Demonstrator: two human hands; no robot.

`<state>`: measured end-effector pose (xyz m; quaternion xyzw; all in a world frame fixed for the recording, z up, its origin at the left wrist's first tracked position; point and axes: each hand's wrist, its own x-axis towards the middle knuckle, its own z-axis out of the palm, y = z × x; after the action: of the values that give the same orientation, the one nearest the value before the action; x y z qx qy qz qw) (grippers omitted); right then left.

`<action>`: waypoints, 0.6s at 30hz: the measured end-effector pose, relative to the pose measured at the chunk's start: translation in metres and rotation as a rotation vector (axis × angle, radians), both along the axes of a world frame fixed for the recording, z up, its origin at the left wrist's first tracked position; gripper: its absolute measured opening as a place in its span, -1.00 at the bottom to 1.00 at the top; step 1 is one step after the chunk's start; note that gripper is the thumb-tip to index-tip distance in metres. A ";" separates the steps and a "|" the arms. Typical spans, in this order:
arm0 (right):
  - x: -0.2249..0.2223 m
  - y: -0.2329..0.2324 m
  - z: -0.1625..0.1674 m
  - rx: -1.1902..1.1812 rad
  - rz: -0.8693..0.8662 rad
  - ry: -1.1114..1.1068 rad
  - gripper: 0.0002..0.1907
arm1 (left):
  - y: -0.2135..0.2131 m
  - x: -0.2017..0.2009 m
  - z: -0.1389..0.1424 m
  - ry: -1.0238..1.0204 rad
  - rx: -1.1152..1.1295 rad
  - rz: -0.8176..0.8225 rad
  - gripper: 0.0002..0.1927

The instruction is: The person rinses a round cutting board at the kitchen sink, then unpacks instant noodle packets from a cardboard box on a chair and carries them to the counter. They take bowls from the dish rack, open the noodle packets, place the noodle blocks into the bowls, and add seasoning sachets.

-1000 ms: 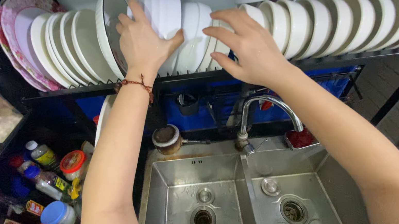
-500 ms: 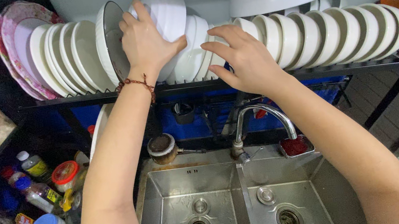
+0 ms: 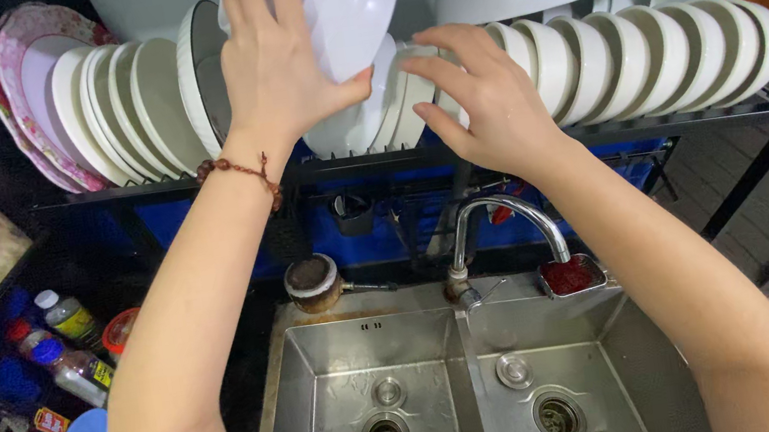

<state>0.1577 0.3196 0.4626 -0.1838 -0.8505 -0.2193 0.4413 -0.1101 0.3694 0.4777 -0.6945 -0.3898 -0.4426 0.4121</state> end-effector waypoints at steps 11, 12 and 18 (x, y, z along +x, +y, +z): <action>0.024 -0.004 0.002 -0.010 0.067 0.226 -0.08 | -0.179 -0.013 0.010 -0.006 -0.035 -0.210 0.23; 0.026 -0.004 0.001 -0.030 0.103 0.228 -0.09 | -0.195 -0.014 0.008 -0.071 -0.111 -0.267 0.21; 0.023 -0.016 -0.046 -0.991 0.612 0.444 -0.22 | -0.241 -0.025 -0.034 -0.636 -0.602 -0.745 0.18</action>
<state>0.1803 0.3036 0.4167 -0.1561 -0.7532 0.3814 0.5127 -0.1350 0.1288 0.4441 -0.7045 -0.3322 -0.6146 -0.1250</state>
